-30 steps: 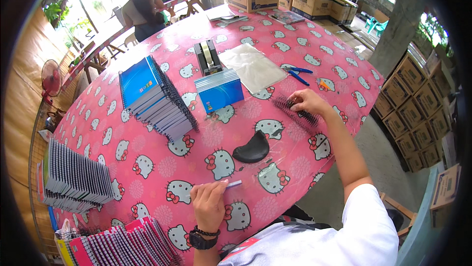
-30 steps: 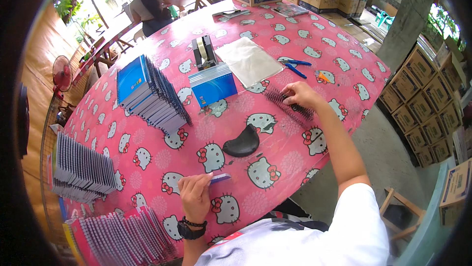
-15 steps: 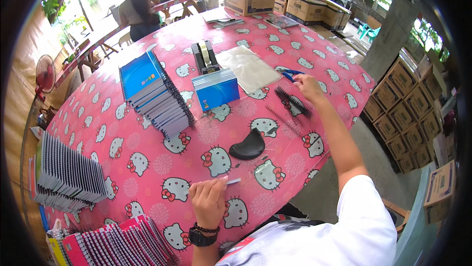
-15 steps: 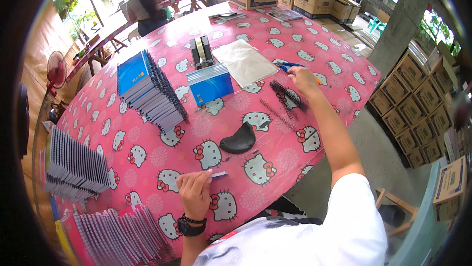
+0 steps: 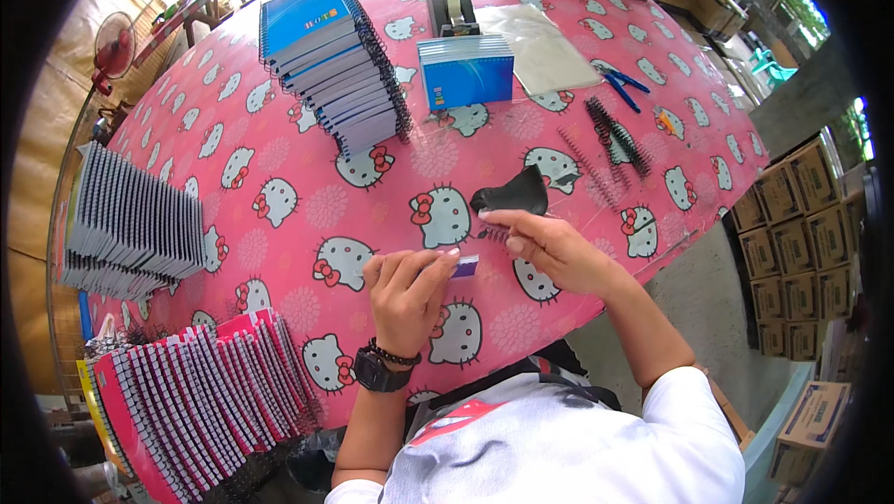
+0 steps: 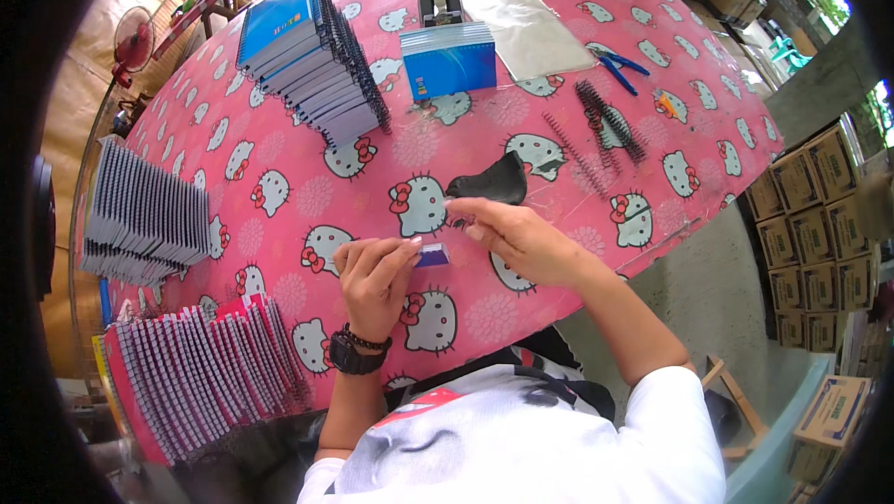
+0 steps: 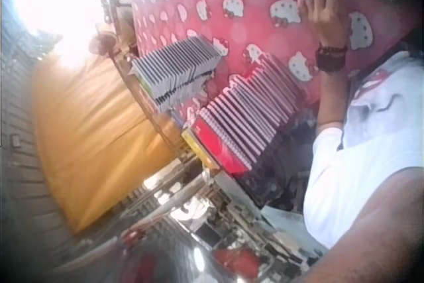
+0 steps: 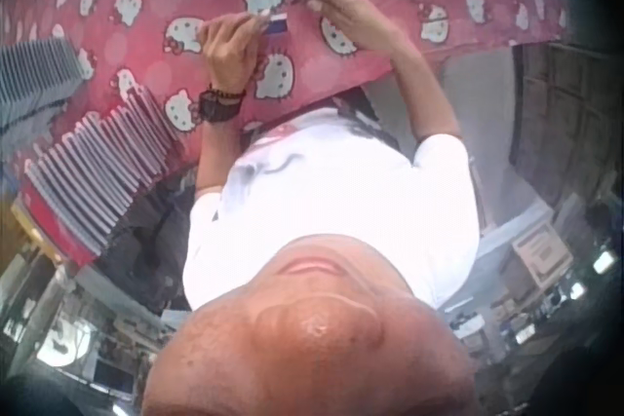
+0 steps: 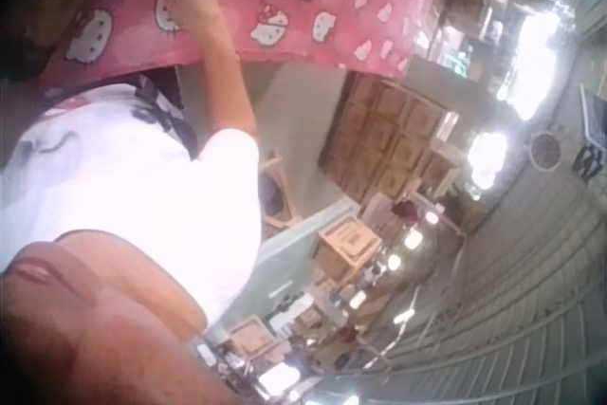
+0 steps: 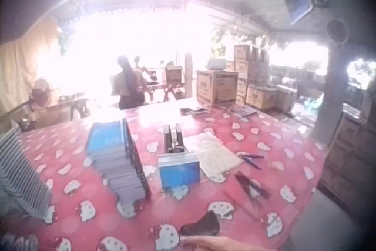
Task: The person repeatedly picks up a blue spiral notebook, inserts a black plastic piece into the spiral binding, and places the notebook into a growing stack. The person also handles a pen and a hairbrush on the table during the process.
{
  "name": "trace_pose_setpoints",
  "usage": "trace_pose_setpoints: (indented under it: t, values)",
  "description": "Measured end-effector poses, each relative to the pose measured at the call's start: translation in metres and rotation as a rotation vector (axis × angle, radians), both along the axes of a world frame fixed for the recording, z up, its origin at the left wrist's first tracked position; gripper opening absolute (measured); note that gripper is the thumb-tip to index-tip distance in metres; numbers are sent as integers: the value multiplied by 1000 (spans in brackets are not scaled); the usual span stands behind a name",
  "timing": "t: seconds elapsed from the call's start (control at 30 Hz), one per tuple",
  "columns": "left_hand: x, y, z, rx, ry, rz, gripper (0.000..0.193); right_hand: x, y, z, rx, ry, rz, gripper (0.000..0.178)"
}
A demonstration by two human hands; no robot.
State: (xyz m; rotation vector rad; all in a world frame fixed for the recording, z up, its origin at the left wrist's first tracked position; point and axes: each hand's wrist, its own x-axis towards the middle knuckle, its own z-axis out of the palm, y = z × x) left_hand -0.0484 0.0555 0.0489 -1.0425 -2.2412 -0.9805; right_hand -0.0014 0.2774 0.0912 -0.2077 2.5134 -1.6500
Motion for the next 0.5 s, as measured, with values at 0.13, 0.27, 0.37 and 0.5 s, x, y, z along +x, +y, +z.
trace_pose_setpoints:
  t: [0.13, 0.27, 0.37, 0.5]
  values:
    - [0, -1, -2, 2, -17, 16, 18, -3, -3, -17, 78, 165, 12, 23]
    - [0, 0, 0, 4, -44, 12, 18, -5, -4, -21, -18, 262, -63, 20]
    - [0, 1, 0, 2, -57, 11, 18, -7, -2, -22, -37, 295, -58, 24]
    - [0, 2, 2, -5, -63, 14, 20, -10, -7, -20, 30, 370, -36, 27]
